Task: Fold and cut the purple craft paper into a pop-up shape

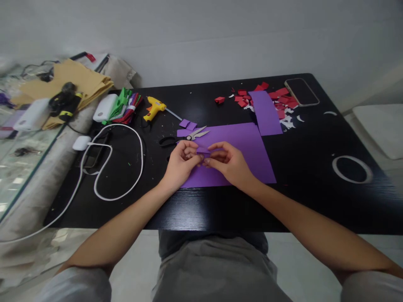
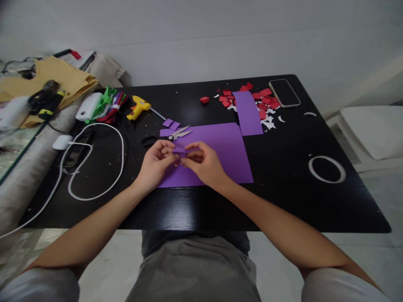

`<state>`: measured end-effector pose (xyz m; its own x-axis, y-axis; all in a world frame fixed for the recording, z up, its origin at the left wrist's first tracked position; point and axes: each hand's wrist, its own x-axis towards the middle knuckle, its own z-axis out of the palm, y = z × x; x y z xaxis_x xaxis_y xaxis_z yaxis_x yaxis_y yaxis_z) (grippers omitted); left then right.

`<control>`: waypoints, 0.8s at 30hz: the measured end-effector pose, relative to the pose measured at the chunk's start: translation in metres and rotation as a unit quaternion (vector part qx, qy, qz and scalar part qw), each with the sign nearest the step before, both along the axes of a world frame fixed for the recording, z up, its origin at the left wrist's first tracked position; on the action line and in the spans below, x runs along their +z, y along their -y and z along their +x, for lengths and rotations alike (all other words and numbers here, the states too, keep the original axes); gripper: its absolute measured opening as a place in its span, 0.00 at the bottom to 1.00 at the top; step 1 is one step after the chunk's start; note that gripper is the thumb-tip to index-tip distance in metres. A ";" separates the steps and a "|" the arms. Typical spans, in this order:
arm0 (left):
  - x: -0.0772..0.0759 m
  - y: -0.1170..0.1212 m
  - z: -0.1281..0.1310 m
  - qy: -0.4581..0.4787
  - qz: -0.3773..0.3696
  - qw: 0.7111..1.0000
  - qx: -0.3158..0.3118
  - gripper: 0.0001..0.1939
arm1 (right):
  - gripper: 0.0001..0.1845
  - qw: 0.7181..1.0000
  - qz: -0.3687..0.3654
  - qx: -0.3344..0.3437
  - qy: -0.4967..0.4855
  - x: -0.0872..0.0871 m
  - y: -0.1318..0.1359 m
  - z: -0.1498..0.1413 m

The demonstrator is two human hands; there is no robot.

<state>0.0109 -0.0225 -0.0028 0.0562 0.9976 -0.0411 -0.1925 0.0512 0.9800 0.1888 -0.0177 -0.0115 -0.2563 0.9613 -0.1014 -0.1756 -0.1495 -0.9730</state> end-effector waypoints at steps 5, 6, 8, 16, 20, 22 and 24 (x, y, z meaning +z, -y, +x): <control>-0.001 0.000 0.002 -0.003 0.011 1.000 -0.004 0.17 | 0.22 1.000 0.000 -0.003 -0.005 0.000 0.000 -0.001; -0.002 0.000 0.002 -0.004 0.013 1.000 -0.005 0.17 | 0.22 1.000 0.001 -0.005 -0.003 0.001 0.000 -0.001; -0.003 -0.001 0.003 -0.003 0.017 1.000 -0.005 0.17 | 0.22 1.000 0.001 -0.009 0.002 0.002 0.001 -0.002; -0.005 -0.001 0.002 -0.002 0.023 1.000 0.011 0.18 | 0.21 1.000 -0.012 -0.008 0.003 0.003 0.001 -0.002; -0.004 -0.001 0.002 -0.008 0.019 1.000 0.011 0.18 | 0.21 1.000 -0.024 0.000 -0.013 0.001 0.000 -0.001; -0.003 -0.001 0.001 -0.010 0.016 1.000 0.012 0.18 | 0.21 0.999 -0.032 0.005 -0.019 0.001 0.000 0.000; -0.003 -0.001 0.001 -0.012 0.013 1.000 0.013 0.18 | 0.21 0.999 -0.037 0.009 -0.022 0.001 -0.001 0.000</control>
